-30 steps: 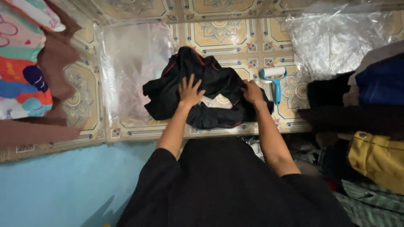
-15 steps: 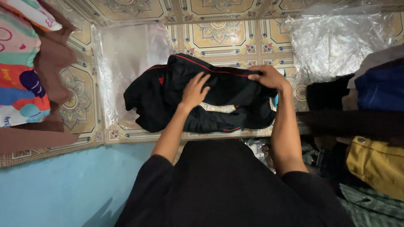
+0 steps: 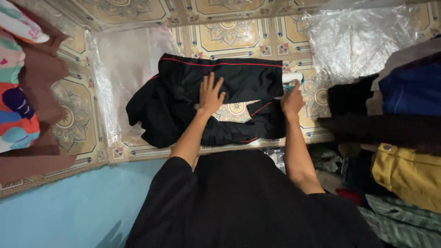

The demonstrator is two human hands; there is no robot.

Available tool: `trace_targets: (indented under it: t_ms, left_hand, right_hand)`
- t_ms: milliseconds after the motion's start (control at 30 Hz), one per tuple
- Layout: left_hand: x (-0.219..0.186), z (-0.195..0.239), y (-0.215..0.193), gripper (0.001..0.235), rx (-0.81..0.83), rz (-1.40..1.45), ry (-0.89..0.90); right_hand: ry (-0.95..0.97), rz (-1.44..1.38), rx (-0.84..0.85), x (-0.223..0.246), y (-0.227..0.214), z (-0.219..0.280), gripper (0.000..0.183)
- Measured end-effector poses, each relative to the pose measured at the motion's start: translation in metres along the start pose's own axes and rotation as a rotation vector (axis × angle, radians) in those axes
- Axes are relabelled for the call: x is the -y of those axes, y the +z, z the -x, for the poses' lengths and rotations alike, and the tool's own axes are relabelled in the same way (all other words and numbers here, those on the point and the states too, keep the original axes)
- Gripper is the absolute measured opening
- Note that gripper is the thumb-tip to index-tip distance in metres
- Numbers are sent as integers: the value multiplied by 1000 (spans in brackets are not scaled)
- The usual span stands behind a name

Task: The person takes a black pair of pants from a pile, lays them on a patterned surface, and uses a lint roller to remove lint from the fabric. The person then folds the pants and places them into a clear plastic bag.

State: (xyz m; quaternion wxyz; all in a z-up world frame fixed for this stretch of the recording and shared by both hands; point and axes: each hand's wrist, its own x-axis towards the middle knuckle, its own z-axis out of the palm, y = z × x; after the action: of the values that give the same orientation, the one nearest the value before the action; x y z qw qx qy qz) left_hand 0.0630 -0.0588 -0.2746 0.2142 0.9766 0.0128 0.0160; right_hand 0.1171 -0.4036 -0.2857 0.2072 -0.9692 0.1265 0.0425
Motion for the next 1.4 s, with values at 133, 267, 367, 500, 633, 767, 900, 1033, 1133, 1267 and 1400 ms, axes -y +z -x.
trace_targets:
  t_ms: [133,267,367,500,633,767,900,1033,1133,1267,1400]
  left_hand:
    - [-6,6,37,61,167,-4,61]
    - [-10,11,38,64,217,-79,18]
    - [-15,8,43,65,244,-84,-1]
    - [-20,5,51,66,273,-85,2]
    - [-17,6,61,66,253,-65,11]
    - [-9,6,73,55,67,-41,58]
    - [3,15,64,50,-38,-26,-36]
    - [8,17,54,51,23,14,-60]
    - [10,14,49,58,105,32,-5]
    - [17,16,43,62,179,45,12]
    - [25,15,48,54,131,122,23]
  right_hand:
    - [-79,-157,-146,-5,-18,5,70]
    - [-288,-59,-265,22,-63,40,44]
    - [-345,40,-117,32,-45,48,38]
    - [-405,211,28,43,-3,37,33]
    - [-440,221,-25,52,27,-42,32]
    - [-345,146,70,44,41,-103,53]
    - [-321,-53,246,85,-38,-28,80]
    - [-412,55,114,68,-20,3,45]
    - [-369,180,186,81,2,-6,39]
    - [-477,-36,15,117,3,-27,34]
    - [-463,-44,-1,143,-15,-21,39]
